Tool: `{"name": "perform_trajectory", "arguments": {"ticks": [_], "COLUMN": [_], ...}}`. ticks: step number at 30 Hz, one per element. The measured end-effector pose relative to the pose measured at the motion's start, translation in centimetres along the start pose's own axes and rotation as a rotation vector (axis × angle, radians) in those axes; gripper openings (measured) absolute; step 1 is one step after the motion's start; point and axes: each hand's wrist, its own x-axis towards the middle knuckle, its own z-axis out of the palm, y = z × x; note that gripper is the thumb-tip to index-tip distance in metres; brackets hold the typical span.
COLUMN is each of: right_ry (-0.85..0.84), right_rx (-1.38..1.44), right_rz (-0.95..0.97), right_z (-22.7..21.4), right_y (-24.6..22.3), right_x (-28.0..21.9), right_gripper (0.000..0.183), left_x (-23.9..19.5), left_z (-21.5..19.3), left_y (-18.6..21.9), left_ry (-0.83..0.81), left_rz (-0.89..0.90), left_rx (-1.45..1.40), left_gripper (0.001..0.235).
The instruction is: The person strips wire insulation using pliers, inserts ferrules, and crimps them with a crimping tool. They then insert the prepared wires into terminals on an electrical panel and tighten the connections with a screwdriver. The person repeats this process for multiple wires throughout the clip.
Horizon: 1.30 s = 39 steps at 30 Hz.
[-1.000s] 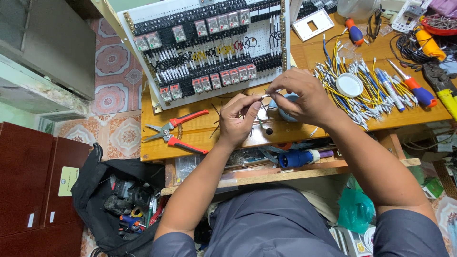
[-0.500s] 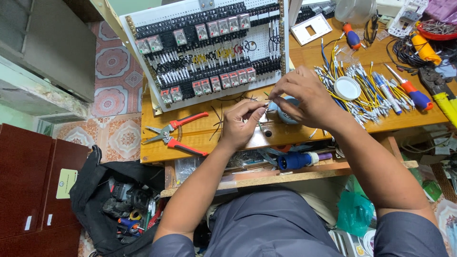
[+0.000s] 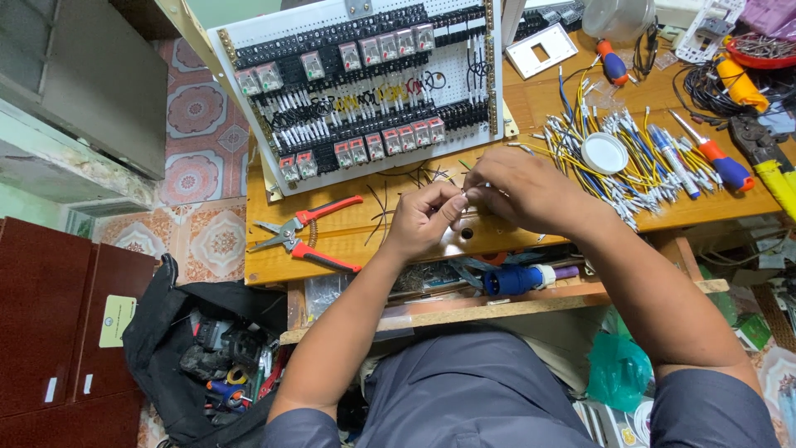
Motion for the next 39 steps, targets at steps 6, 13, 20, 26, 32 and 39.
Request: {"name": "perform_trajectory", "arguments": {"ticks": [6, 13, 20, 26, 32, 39], "right_ry": [-0.184, -0.043, 0.504, 0.215, -0.104, -0.144], "right_rx": [0.463, 1.029, 1.328, 0.052, -0.258, -0.279], "right_rz": [0.126, 0.084, 0.213, 0.397, 0.520, 0.613], "right_z": [1.3, 3.8, 1.3, -2.5, -1.8, -1.7], "right_y": [-0.3, -1.5, -0.9, 4.1, 7.8, 8.3], "right_x": [-1.1, -2.1, -2.6, -5.2, -8.2, -9.6], "right_gripper": [0.024, 0.035, 0.030, 0.009, 0.013, 0.017], "left_x": [-0.4, -0.9, -0.1, 0.2, -0.1, -0.2], "left_z": [-0.7, -1.0, 0.0, -0.6, -0.6, -0.2], "left_y": [-0.2, -0.7, 3.2, 2.3, 2.0, 6.1], "left_ry": [-0.260, -0.378, -0.208, -0.170, -0.078, -0.114], "left_rz": [-0.062, -0.052, 0.120, 0.107, 0.072, 0.000], "left_rx": [-0.376, -0.580, -0.684, -0.651, -0.582, -0.552], "left_gripper": [0.024, 0.022, 0.025, 0.029, 0.024, 0.025]}}
